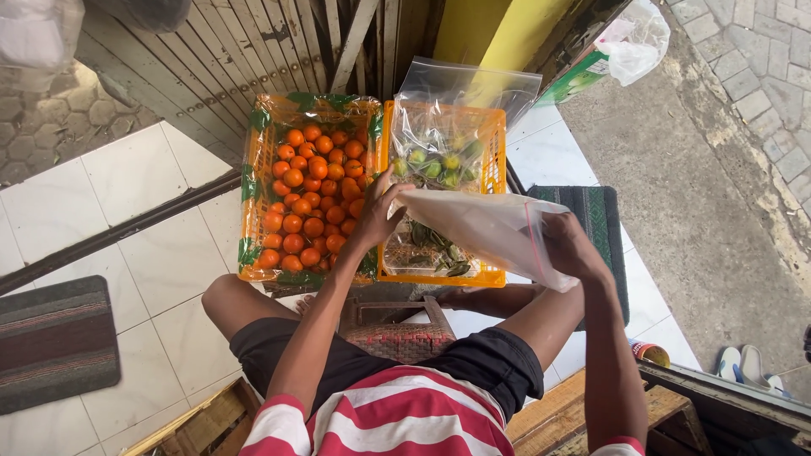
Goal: The person picks up several pieces of fruit from a crate and places them into a plastic bag before sealing it.
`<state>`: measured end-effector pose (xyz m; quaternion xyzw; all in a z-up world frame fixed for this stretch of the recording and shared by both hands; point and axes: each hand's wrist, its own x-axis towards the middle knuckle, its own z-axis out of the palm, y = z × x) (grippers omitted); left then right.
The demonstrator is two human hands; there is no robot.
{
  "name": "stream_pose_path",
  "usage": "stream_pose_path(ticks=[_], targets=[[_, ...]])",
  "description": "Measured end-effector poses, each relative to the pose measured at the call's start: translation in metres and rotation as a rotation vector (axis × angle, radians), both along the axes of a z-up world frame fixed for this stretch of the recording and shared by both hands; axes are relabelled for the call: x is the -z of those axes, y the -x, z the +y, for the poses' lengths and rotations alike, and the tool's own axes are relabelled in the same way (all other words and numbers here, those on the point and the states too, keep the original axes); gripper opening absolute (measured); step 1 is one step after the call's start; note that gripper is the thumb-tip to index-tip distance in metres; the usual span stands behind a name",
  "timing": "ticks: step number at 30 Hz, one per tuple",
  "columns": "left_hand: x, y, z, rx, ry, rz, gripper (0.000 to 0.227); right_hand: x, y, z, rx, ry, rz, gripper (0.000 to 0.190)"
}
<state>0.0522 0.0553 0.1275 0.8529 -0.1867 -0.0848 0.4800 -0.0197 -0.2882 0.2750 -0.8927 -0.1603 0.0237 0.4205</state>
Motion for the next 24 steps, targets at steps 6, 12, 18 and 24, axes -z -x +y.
stream_pose_path(ticks=[6,12,18,24], targets=[[0.000,-0.016,0.007,0.097,0.092,-0.030,0.019,0.037,0.006,-0.091,-0.027,0.053,0.002,0.021],[-0.011,-0.021,0.001,0.111,0.447,0.213,0.034,-0.045,0.027,-0.065,0.211,0.310,0.122,0.036],[-0.063,0.002,-0.027,-0.182,0.643,0.732,0.086,-0.047,0.030,-0.048,0.380,-0.108,0.143,0.032],[-0.003,0.017,-0.050,-0.115,0.539,0.550,0.063,-0.085,0.027,0.017,0.639,-0.350,0.215,0.038]])
